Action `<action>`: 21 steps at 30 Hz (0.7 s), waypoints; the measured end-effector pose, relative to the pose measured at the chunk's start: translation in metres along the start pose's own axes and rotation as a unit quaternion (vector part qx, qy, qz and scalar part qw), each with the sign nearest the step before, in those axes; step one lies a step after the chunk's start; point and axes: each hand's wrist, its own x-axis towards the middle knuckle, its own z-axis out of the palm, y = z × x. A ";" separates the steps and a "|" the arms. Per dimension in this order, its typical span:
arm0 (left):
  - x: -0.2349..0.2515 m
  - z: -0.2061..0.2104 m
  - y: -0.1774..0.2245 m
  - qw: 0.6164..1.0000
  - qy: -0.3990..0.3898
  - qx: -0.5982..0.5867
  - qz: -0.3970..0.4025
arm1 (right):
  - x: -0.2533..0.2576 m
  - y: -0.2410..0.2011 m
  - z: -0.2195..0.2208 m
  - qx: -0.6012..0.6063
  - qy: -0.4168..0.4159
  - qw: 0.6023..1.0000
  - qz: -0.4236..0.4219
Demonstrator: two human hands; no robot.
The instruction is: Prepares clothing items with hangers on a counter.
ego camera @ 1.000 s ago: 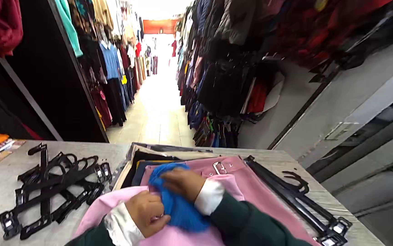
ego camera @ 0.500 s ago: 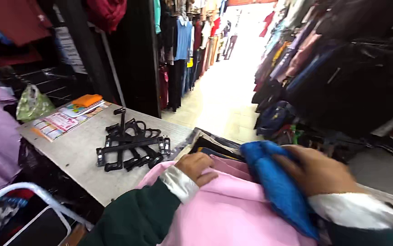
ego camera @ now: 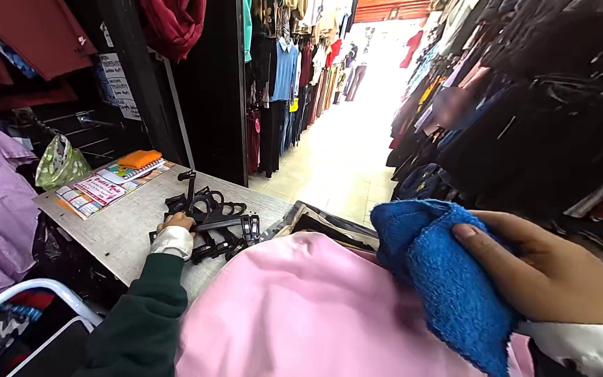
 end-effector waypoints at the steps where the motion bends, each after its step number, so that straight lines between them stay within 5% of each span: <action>1: -0.005 0.007 -0.008 0.997 0.072 -0.004 0.040 | 0.000 -0.001 -0.002 0.012 0.011 1.000 -0.003; 6: -0.069 -0.037 0.010 0.886 0.360 0.034 0.290 | -0.006 -0.032 -0.015 0.079 0.118 0.986 -0.090; 9: -0.096 -0.037 0.052 0.810 0.422 0.057 0.403 | -0.024 -0.068 -0.003 0.031 0.124 0.967 -0.222; 14: -0.127 0.003 0.136 0.711 0.462 0.019 0.530 | -0.044 -0.091 0.061 -0.113 0.002 0.933 -0.341; 17: -0.137 0.004 0.147 0.715 0.438 0.011 0.544 | -0.029 -0.078 0.039 -0.076 -0.143 0.940 -0.300; 19: -0.149 -0.014 0.140 0.764 0.414 -0.017 0.496 | -0.019 -0.070 0.026 -0.068 -0.145 0.944 -0.289; 21: -0.145 -0.033 0.125 0.826 0.309 -0.092 0.463 | -0.016 -0.062 0.018 -0.071 -0.110 0.941 -0.312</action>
